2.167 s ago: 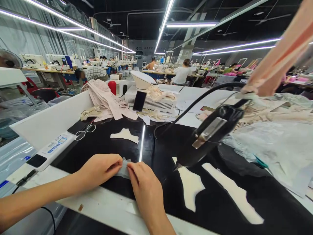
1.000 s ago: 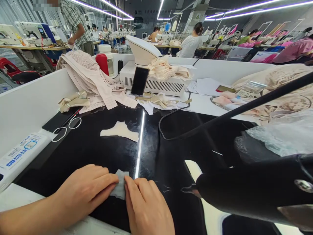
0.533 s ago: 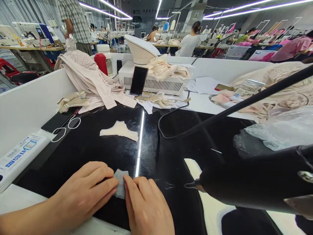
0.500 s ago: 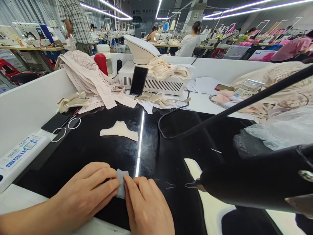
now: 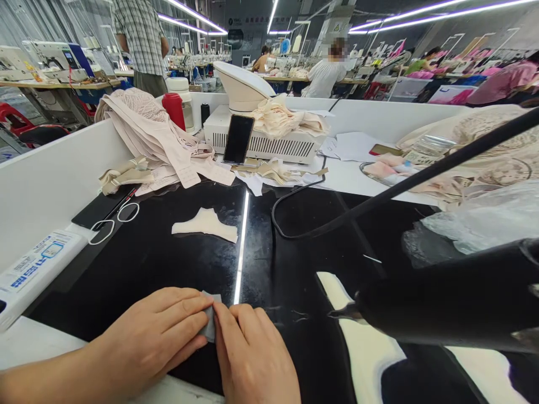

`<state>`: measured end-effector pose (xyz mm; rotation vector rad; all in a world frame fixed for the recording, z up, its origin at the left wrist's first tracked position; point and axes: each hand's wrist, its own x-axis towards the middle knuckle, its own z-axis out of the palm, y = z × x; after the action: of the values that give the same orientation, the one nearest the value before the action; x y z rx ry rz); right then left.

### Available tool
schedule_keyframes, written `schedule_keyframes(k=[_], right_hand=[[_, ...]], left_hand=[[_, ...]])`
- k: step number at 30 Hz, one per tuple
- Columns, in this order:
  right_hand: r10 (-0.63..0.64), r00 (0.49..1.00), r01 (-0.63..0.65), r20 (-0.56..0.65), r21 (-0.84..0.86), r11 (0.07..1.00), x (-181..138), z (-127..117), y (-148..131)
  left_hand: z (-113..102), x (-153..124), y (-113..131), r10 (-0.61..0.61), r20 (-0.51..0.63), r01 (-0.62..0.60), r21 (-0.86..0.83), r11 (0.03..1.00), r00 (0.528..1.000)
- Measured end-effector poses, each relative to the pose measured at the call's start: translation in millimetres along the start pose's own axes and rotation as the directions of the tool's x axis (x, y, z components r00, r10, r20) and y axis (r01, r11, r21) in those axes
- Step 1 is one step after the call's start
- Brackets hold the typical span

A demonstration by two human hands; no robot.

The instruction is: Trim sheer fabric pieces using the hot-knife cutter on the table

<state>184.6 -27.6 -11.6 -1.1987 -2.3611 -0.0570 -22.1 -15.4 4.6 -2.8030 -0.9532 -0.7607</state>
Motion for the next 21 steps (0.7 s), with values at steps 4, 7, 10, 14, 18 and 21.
schedule_keyframes(k=[4,7,10,14,18,21], right_hand=[[-0.009,1.0,0.009,0.009,-0.012,1.0,-0.1,1.0,1.1],[-0.012,1.0,0.012,0.003,-0.013,1.0,-1.0,1.3,1.5],[0.0,1.0,-0.001,-0.008,-0.012,1.0,-1.1,1.1,0.4],[0.01,1.0,-0.01,-0.024,-0.024,1.0,2.6,2.1,-2.0],[0.0,1.0,-0.001,-0.029,-0.012,1.0,3.3,-0.5,-0.4],[0.019,0.989,-0.014,-0.147,0.035,0.999,-9.6,-14.0,5.8]], left_hand=[[4.8,-5.3,0.9,0.004,-0.005,-0.004,0.024,1.0,1.0],[5.2,-6.6,2.1,0.008,-0.008,-0.008,0.036,0.999,1.0],[2.5,-5.0,2.7,0.014,-0.008,-0.014,0.048,0.999,1.0],[-1.2,-2.1,2.4,0.021,-0.006,-0.021,0.072,0.997,1.0],[-2.3,-1.1,1.8,0.026,-0.001,-0.026,0.057,0.998,1.0],[-1.8,-1.2,1.3,0.025,0.013,-0.025,0.025,0.999,1.0]])
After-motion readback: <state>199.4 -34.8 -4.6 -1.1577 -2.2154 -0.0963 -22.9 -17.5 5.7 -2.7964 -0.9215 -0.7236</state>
